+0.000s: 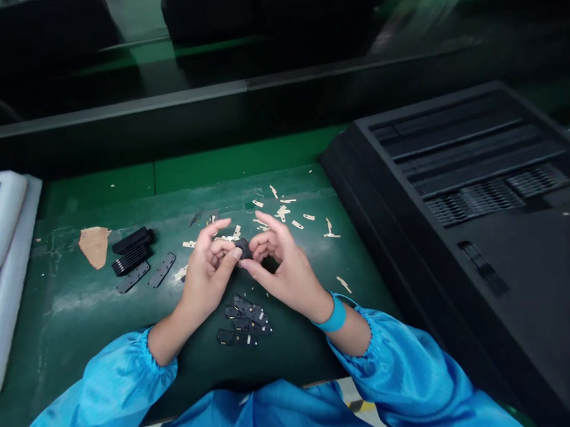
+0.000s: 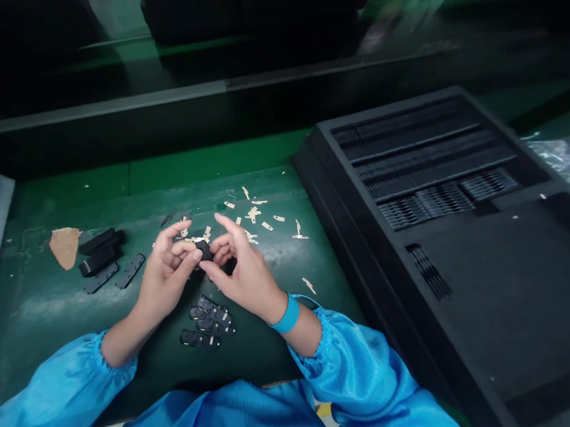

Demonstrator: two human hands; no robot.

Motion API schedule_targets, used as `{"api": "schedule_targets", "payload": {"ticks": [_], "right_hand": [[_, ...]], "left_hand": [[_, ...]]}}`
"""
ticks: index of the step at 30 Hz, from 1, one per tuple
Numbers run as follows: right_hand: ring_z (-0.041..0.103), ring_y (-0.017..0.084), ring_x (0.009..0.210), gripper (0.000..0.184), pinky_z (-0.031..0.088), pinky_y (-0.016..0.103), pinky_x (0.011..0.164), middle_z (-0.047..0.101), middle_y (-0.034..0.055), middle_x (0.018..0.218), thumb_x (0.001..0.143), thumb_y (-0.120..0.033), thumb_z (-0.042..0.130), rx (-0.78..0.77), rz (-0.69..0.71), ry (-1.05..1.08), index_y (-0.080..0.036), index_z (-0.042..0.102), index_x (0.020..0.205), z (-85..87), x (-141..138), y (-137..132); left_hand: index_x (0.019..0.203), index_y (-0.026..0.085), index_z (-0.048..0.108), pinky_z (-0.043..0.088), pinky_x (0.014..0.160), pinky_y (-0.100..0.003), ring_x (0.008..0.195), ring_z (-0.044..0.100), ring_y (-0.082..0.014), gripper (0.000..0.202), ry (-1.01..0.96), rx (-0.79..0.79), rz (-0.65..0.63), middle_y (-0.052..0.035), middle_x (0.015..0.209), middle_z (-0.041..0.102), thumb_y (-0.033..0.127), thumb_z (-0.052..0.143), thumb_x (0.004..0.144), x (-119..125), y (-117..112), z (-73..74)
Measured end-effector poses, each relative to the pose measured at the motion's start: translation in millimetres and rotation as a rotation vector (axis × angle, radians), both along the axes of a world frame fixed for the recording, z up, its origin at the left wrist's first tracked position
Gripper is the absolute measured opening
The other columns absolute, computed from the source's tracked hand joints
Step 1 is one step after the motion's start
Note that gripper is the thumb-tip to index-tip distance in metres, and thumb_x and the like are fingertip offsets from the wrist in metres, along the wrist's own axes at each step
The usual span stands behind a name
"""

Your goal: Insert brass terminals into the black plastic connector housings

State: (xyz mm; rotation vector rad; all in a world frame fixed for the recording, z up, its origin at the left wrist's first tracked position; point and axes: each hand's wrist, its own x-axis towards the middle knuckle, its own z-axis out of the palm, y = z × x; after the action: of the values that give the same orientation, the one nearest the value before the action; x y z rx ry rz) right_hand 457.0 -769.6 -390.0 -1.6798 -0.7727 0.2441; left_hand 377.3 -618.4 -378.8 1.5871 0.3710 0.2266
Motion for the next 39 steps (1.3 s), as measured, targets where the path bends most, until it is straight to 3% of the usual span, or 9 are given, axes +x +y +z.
{"api": "schedule_targets", "payload": {"ticks": [4,8,11,13,16,18,21,30,39], "right_hand": [[0.057,0.01,0.057,0.01,0.05,0.023,0.058,0.06,-0.005,0.068,0.089,-0.025,0.072,-0.098,-0.079,-0.053,-0.022,0.063,0.09,3.3,-5,-1],[0.055,0.01,0.054,0.009,0.047,0.022,0.056,0.058,-0.0049,0.064,0.091,-0.022,0.067,-0.153,-0.135,-0.212,-0.022,0.062,0.083,2.9,-8,-3],[0.055,0.011,0.058,0.017,0.048,0.025,0.06,0.057,-0.003,0.064,0.094,-0.02,0.062,-0.224,-0.152,-0.378,-0.022,0.059,0.077,-1.6,-8,-2],[0.058,0.013,0.064,0.015,0.05,0.027,0.064,0.06,-0.0005,0.07,0.096,-0.022,0.06,-0.234,-0.076,-0.405,-0.022,0.062,0.082,-3.4,-7,-1],[0.061,0.014,0.068,0.006,0.053,0.027,0.065,0.064,0.0007,0.079,0.094,-0.026,0.067,-0.153,0.046,-0.199,-0.022,0.068,0.097,-2.5,-3,-1],[0.061,0.013,0.067,0.008,0.053,0.026,0.062,0.064,0.0003,0.082,0.093,-0.028,0.069,-0.085,0.02,-0.003,-0.022,0.069,0.098,-1.1,1,-2],[0.061,0.013,0.069,0.011,0.053,0.027,0.061,0.063,0.0011,0.086,0.094,-0.03,0.066,-0.031,-0.086,0.181,-0.021,0.068,0.1,-0.3,3,-1],[0.056,0.01,0.066,0.014,0.052,0.025,0.059,0.065,0.0016,0.093,0.089,-0.016,0.067,0.017,-0.073,0.136,-0.024,0.075,0.097,-5.9,1,4],[0.059,0.011,0.069,0.014,0.054,0.027,0.063,0.064,0.0015,0.092,0.088,-0.017,0.068,0.014,-0.076,0.185,-0.024,0.075,0.098,-7.4,1,5]], "left_hand": [[0.116,0.019,0.068,0.055,0.069,-0.023,0.072,0.066,-0.0122,0.029,0.001,0.003,0.037,-0.0001,0.08,0.069,0.033,0.071,0.091,2,5,0.5],[0.105,0.017,0.072,0.06,0.073,-0.025,0.072,0.071,-0.0136,0.029,0.054,-0.141,0.133,-0.0018,0.082,0.076,0.036,0.079,0.085,2,1,-2.3],[0.105,0.017,0.074,0.062,0.079,-0.03,0.084,0.076,-0.0187,0.032,0.11,-0.196,0.11,-0.0056,0.092,0.08,0.041,0.078,0.085,1,-4,-4.1],[0.108,0.017,0.075,0.062,0.083,-0.031,0.092,0.076,-0.0208,0.034,0.117,-0.181,0.053,-0.0067,0.099,0.081,0.042,0.076,0.086,0,-5,-4.7],[0.103,0.017,0.076,0.061,0.075,-0.027,0.084,0.076,-0.0189,0.028,0.13,-0.115,0.023,-0.0055,0.095,0.081,0.04,0.072,0.089,-1,-2,-5.1],[0.099,0.016,0.076,0.059,0.068,-0.025,0.076,0.074,-0.0172,0.024,0.148,-0.062,0.011,-0.0044,0.088,0.08,0.037,0.071,0.089,-1,-1,-5.2],[0.1,0.015,0.076,0.06,0.072,-0.027,0.077,0.075,-0.0179,0.02,0.137,0.006,-0.044,-0.0045,0.089,0.08,0.03,0.07,0.088,-2,-5,-4.8],[0.116,0.018,0.075,0.062,0.085,-0.031,0.093,0.077,-0.0201,0.027,0.112,0.131,-0.112,-0.0053,0.105,0.081,0.025,0.062,0.094,-7,-13,-4.0],[0.115,0.018,0.075,0.061,0.087,-0.032,0.094,0.078,-0.0212,0.026,0.127,0.141,-0.107,-0.0058,0.105,0.081,0.027,0.061,0.095,-7,-15,-4.5]]}}
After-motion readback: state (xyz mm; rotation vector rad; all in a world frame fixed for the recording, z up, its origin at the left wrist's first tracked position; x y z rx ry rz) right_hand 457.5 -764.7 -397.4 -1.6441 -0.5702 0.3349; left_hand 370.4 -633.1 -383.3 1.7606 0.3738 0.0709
